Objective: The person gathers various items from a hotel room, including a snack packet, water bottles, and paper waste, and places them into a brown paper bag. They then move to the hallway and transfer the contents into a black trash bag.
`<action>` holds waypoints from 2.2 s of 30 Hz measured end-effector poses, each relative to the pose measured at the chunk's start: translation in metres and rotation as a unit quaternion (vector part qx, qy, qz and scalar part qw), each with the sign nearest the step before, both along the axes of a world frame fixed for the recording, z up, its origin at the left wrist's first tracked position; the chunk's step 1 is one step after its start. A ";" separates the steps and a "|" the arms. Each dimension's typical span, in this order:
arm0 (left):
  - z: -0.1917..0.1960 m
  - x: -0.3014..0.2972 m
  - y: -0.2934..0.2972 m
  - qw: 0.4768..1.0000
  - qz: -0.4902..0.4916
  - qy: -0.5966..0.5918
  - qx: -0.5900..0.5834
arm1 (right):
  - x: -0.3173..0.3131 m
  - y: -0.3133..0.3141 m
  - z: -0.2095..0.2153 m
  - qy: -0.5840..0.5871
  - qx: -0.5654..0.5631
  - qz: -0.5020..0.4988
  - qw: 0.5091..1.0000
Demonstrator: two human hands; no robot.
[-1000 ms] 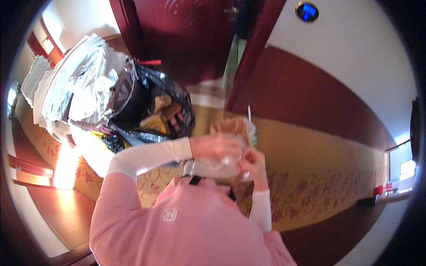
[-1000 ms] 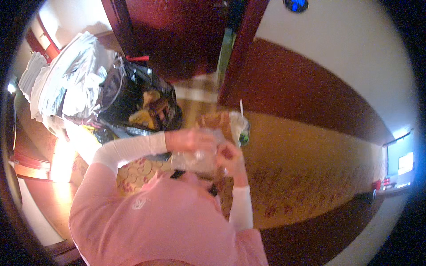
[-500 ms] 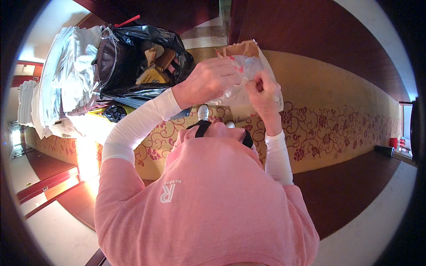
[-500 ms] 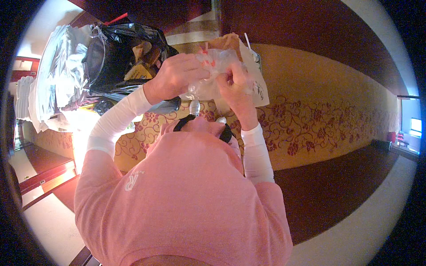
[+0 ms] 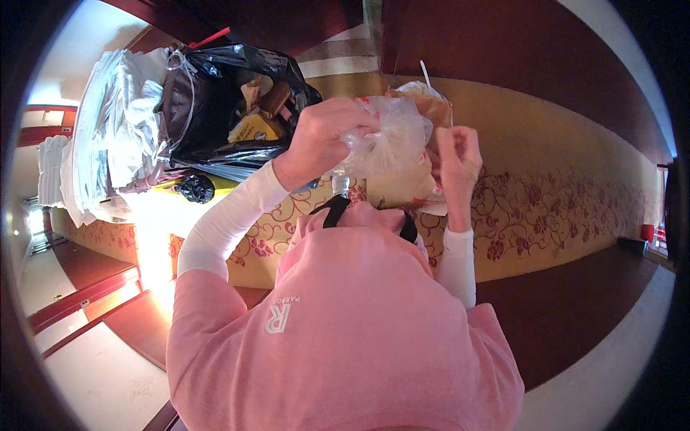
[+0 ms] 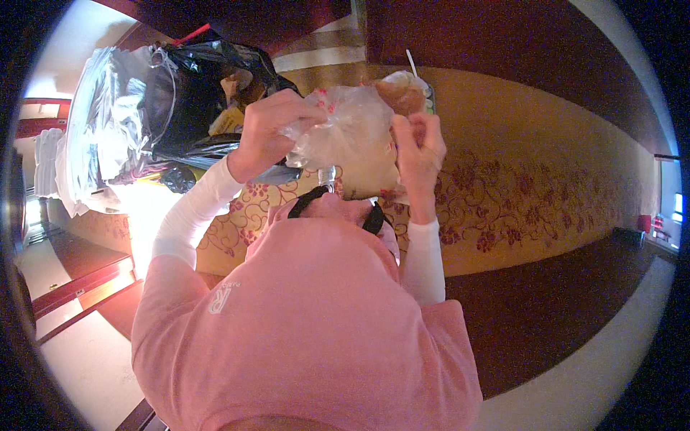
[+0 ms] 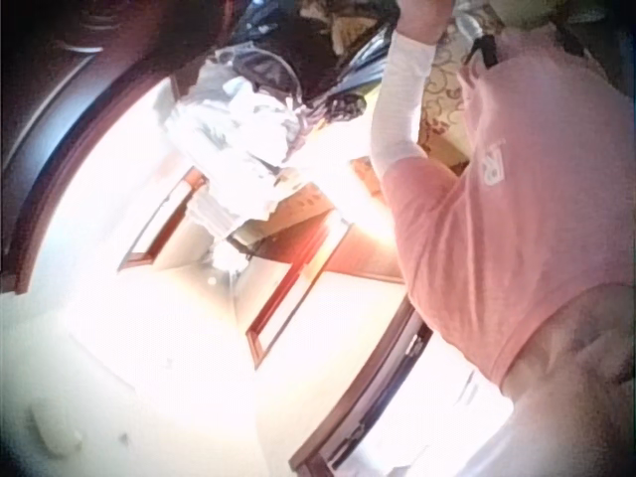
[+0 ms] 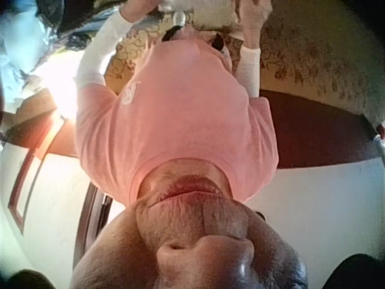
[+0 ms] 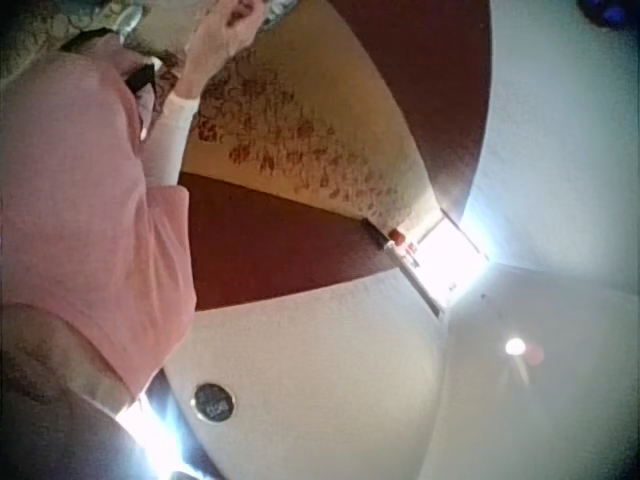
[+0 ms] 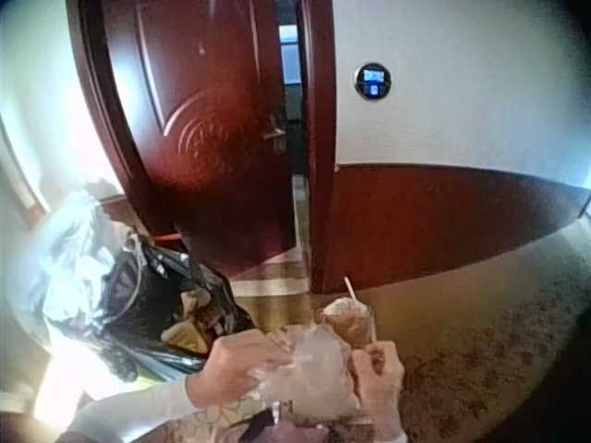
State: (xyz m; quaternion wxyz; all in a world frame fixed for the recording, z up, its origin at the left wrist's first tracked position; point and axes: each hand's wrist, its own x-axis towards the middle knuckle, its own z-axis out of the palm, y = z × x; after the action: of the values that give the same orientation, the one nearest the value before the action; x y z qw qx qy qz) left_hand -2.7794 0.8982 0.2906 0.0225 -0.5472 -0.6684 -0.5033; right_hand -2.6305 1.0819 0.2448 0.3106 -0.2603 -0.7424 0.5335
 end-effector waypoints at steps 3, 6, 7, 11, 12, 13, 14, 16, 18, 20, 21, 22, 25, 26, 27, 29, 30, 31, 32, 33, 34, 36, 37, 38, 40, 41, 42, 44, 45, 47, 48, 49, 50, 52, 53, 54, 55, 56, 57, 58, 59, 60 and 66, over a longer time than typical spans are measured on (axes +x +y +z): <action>0.008 0.003 -0.001 1.000 -0.001 -0.007 0.025 | 0.013 -0.003 -0.008 -0.084 -0.182 0.049 0.979; 0.011 0.008 0.000 0.999 -0.017 -0.018 0.043 | 0.014 -0.016 -0.026 -0.172 -0.397 0.129 0.892; 0.012 0.010 0.000 0.997 -0.028 -0.017 0.066 | 0.013 -0.019 -0.032 -0.144 -0.458 0.119 0.869; 0.016 0.008 -0.002 0.995 -0.048 -0.053 0.075 | 0.004 -0.022 -0.043 0.007 -0.612 0.198 0.766; 0.017 0.006 -0.003 0.994 -0.066 -0.050 0.066 | 0.001 -0.020 -0.042 0.031 -0.619 0.214 0.755; 0.018 0.003 -0.005 0.995 -0.051 -0.013 0.080 | -0.003 -0.020 -0.040 0.064 -0.612 0.218 0.757; 0.018 0.000 -0.007 0.994 -0.053 0.046 0.085 | -0.008 -0.020 -0.037 0.074 -0.594 0.190 0.779; 0.016 -0.002 -0.013 0.987 -0.026 -0.052 0.150 | -0.017 -0.023 -0.029 0.076 -0.550 0.194 0.809; 0.009 0.000 -0.024 0.916 0.000 -0.328 0.230 | -0.026 -0.030 -0.020 0.056 -0.499 0.235 0.833; -0.002 0.003 -0.042 0.829 -0.071 -0.530 0.165 | -0.031 -0.038 -0.009 0.023 -0.470 0.248 0.847; -0.008 0.003 -0.053 0.779 -0.117 -0.606 0.113 | -0.033 -0.041 -0.004 0.020 -0.457 0.267 0.848; -0.015 0.005 -0.065 0.765 -0.090 -0.635 0.060 | -0.033 -0.042 0.000 0.025 -0.437 0.302 0.847; -0.033 0.005 -0.102 0.680 -0.022 -0.733 0.022 | -0.043 -0.044 0.002 0.023 -0.447 0.324 0.833; -0.036 0.002 -0.115 0.639 0.027 -0.769 -0.001 | -0.048 -0.045 0.000 0.031 -0.420 0.346 0.838; -0.038 -0.002 -0.128 0.660 0.034 -0.749 0.050 | -0.056 -0.046 -0.005 0.015 -0.391 0.340 0.855; -0.036 -0.011 -0.155 0.690 0.085 -0.714 0.083 | -0.072 -0.052 -0.018 -0.015 -0.333 0.317 0.888; -0.035 -0.017 -0.168 0.707 0.126 -0.691 0.086 | -0.078 -0.057 -0.025 0.006 -0.328 0.326 0.886; -0.032 -0.023 -0.181 0.737 0.126 -0.653 0.117 | -0.085 -0.062 -0.032 -0.007 -0.298 0.328 0.897; -0.027 -0.030 -0.196 0.712 0.185 -0.669 0.106 | -0.089 -0.068 -0.039 -0.012 -0.267 0.333 0.904; -0.021 -0.037 -0.212 0.700 0.212 -0.672 0.117 | -0.094 -0.073 -0.045 -0.026 -0.243 0.332 0.911; -0.017 -0.041 -0.225 0.697 0.200 -0.662 0.188 | -0.096 -0.079 -0.050 -0.052 -0.235 0.320 0.916; -0.010 -0.051 -0.250 0.665 0.164 -0.668 0.291 | -0.103 -0.089 -0.058 -0.067 -0.199 0.326 0.922; -0.009 -0.057 -0.259 0.672 0.162 -0.660 0.295 | -0.107 -0.094 -0.061 -0.096 -0.185 0.320 0.924; -0.009 -0.065 -0.265 0.672 0.172 -0.659 0.291 | -0.114 -0.097 -0.064 -0.110 -0.177 0.329 0.921; -0.013 -0.076 -0.272 0.674 0.201 -0.658 0.269 | -0.130 -0.103 -0.068 -0.081 -0.075 0.342 0.933; -0.016 -0.080 -0.272 0.695 0.232 -0.635 0.244 | -0.141 -0.106 -0.070 -0.056 -0.018 0.349 0.935; -0.021 -0.082 -0.270 0.715 0.262 -0.610 0.218 | -0.150 -0.108 -0.072 -0.061 -0.038 0.356 0.932; -0.029 -0.084 -0.264 0.633 0.288 -0.683 0.224 | -0.168 -0.115 -0.076 -0.044 0.039 0.365 0.929; -0.033 -0.082 -0.261 0.639 0.288 -0.684 0.201 | -0.175 -0.119 -0.079 -0.013 0.080 0.367 0.927; -0.039 -0.081 -0.254 0.605 0.296 -0.719 0.171 | -0.189 -0.130 -0.088 -0.039 0.084 0.373 0.923; -0.042 -0.080 -0.251 0.608 0.259 -0.730 0.173 | -0.195 -0.138 -0.094 -0.050 0.079 0.364 0.927; -0.046 -0.081 -0.248 0.597 0.258 -0.741 0.170 | -0.202 -0.143 -0.102 -0.063 0.075 0.356 0.929; -0.048 -0.080 -0.245 0.613 0.234 -0.735 0.169 | -0.206 -0.150 -0.110 -0.095 0.057 0.362 0.926; -0.053 -0.085 -0.237 0.620 0.265 -0.726 0.139 | -0.220 -0.156 -0.129 -0.137 0.023 0.358 0.924; -0.056 -0.089 -0.233 0.626 0.271 -0.721 0.124 | -0.228 -0.156 -0.137 -0.121 0.016 0.359 0.925; -0.057 -0.092 -0.230 0.626 0.283 -0.719 0.103 | -0.235 -0.156 -0.143 -0.169 -0.003 0.349 0.922; -0.060 -0.096 -0.225 0.643 0.250 -0.715 0.113 | -0.242 -0.153 -0.148 -0.168 -0.005 0.325 0.931; -0.060 -0.099 -0.222 0.640 0.252 -0.718 0.108 | -0.247 -0.149 -0.150 -0.219 0.003 0.323 0.921; -0.061 -0.101 -0.218 0.641 0.249 -0.718 0.108 | -0.250 -0.143 -0.148 -0.297 -0.001 0.308 0.904; -0.060 -0.103 -0.214 0.641 0.264 -0.713 0.104 | -0.252 -0.134 -0.144 -0.304 -0.031 0.273 0.912; -0.060 -0.105 -0.210 0.643 0.271 -0.709 0.100 | -0.250 -0.126 -0.136 -0.264 -0.059 0.241 0.932; -0.059 -0.108 -0.207 0.650 0.272 -0.703 0.099 | -0.247 -0.115 -0.126 -0.198 -0.092 0.242 0.945; -0.062 -0.130 -0.176 0.644 0.305 -0.698 0.064 | -0.240 -0.077 -0.054 -0.122 -0.283 0.265 0.914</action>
State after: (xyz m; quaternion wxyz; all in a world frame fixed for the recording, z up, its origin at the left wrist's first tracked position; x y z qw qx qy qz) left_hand -2.9092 0.7218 0.2282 -0.2635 0.2042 -0.5810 -0.7425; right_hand -2.8709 1.0048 0.1904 -0.0219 -0.1942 -0.6346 0.7477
